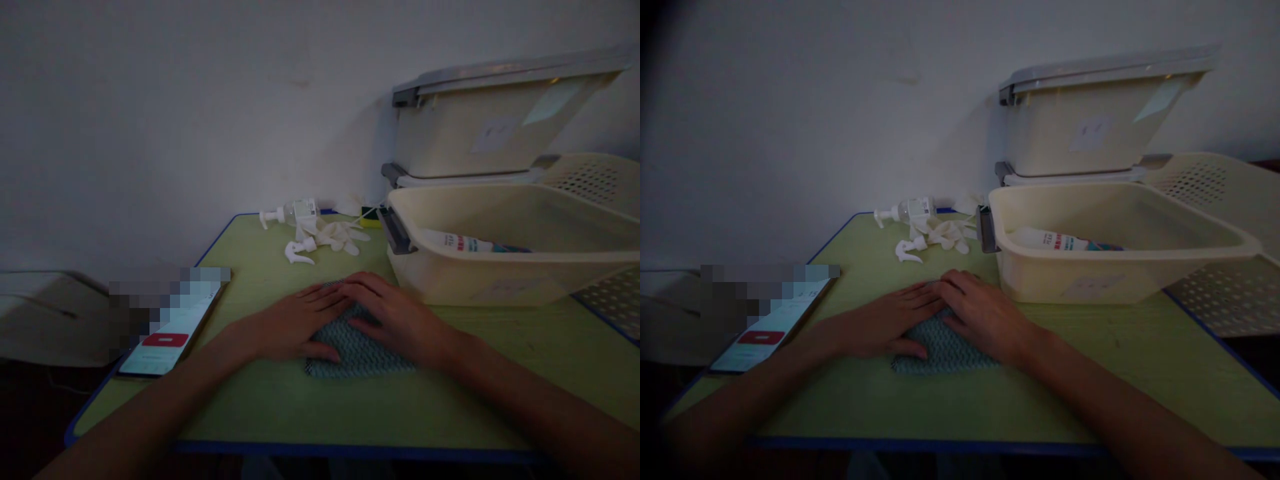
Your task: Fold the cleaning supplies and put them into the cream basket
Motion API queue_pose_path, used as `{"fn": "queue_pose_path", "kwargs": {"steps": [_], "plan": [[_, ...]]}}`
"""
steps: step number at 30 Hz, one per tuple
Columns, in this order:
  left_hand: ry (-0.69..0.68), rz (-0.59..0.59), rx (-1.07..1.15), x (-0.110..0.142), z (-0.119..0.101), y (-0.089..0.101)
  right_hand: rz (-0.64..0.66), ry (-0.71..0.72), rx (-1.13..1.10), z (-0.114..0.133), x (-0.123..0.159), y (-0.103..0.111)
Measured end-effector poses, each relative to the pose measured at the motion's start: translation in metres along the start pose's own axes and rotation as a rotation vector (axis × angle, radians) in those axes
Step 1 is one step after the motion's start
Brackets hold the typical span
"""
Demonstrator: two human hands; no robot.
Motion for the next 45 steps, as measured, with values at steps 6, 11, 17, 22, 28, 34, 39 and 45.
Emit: {"fn": "queue_pose_path", "kwargs": {"steps": [6,11,17,22,28,34,39,45], "plan": [[0.082,0.046,-0.048,0.005,0.027,-0.001,0.236,0.046,0.083,0.008,0.004,-0.010],[0.111,0.083,-0.062,0.006,0.028,-0.004,0.370,-0.024,0.013,0.005,0.011,-0.013],[0.118,0.086,-0.037,0.006,0.027,-0.004,0.369,0.041,0.050,0.008,0.015,-0.014],[0.115,0.085,0.074,0.005,0.030,-0.003,0.226,0.123,0.160,0.007,0.009,-0.007],[0.009,0.043,0.514,0.009,0.021,0.016,-0.156,-0.005,-0.180,-0.014,0.003,0.025],[0.106,-0.072,1.249,0.009,0.026,0.016,-0.535,-0.232,-0.374,-0.031,0.015,0.053],[0.184,0.041,1.766,0.006,0.020,-0.002,-0.579,-0.431,-0.457,-0.046,0.018,0.053],[0.468,-0.115,1.735,0.009,0.050,-0.013,-0.347,-0.560,-0.322,-0.051,0.015,0.014]]}}
Point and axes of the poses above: each hand's wrist, its own x-axis away from the middle knuckle, its own y-axis out of the back of the hand, z = x × y, the point moved 10 cm from there along -x, towards the middle knuckle, and after that the axes turned 2 degrees about -x, right-handed, at the moved point
